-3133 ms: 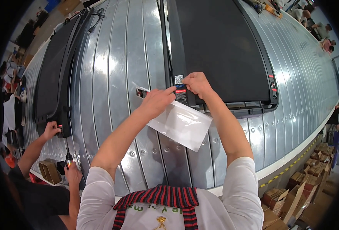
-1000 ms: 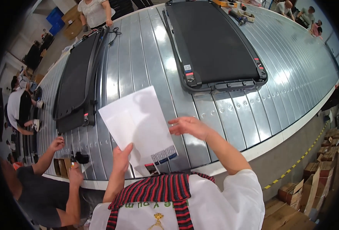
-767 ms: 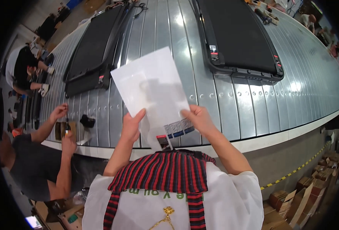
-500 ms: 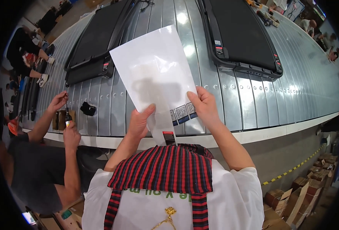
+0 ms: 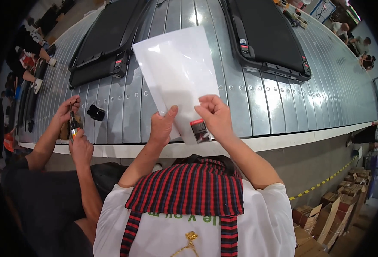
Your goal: Applying stickers, QR codes, and warning labels to treadmill frames on a factory assembly line.
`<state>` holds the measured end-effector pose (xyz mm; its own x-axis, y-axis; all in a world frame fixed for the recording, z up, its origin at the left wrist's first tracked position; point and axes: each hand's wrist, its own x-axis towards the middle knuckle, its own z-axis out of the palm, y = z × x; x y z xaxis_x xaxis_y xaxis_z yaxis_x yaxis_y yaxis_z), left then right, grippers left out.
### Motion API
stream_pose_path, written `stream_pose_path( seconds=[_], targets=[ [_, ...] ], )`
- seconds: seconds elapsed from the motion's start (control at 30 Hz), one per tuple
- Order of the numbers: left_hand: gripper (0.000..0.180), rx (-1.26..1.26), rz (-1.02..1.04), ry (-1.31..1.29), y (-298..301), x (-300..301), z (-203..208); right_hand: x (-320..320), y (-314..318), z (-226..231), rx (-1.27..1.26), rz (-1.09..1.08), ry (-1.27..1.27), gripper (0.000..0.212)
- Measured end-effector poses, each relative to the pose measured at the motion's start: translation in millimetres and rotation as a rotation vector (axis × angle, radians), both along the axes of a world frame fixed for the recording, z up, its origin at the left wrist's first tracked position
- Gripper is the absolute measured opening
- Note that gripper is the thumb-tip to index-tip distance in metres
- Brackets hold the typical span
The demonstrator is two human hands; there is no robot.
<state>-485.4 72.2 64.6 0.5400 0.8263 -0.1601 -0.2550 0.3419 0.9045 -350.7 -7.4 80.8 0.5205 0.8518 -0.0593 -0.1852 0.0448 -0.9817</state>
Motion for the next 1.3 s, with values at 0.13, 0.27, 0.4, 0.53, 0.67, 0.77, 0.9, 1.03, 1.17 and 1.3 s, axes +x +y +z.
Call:
stream_pose_path(
  seconds=[0.13,0.27,0.4,0.53,0.67,0.77,0.9,1.03,1.17,1.3],
  targets=[
    [0.041,0.009,-0.038,0.087,-11,14,3,18,10,8,-0.02,0.019,-0.104,0.022],
    [0.033,0.0,0.097,0.036,-26,34,5,36,-8,12,0.137,-0.158,-0.852,0.013],
    [0.027,0.143,0.083,0.222,-55,72,1,64,-42,-1,-0.024,0.169,-0.763,0.022],
    [0.03,0.248,0.085,0.366,-96,109,10,101,-82,0,0.025,0.218,-0.562,0.02],
    [0.034,0.329,0.041,0.491,-127,154,19,146,-112,-11,-0.001,0.213,-0.482,0.019],
    [0.033,0.296,0.119,0.487,-146,177,17,170,-125,-10,-0.057,0.272,-0.431,0.018],
    [0.033,0.318,0.114,0.46,-156,186,21,183,-134,-5,-0.023,0.299,-0.461,0.016],
    [0.029,0.381,0.119,0.432,-155,185,28,179,-135,-5,0.049,0.248,-0.463,0.015],
    [0.032,0.438,0.115,0.439,-155,173,28,172,-134,-1,0.022,0.302,-0.464,0.016],
    [0.033,0.467,0.092,0.441,-152,166,45,169,-128,2,0.052,0.308,-0.429,0.015]
  ],
)
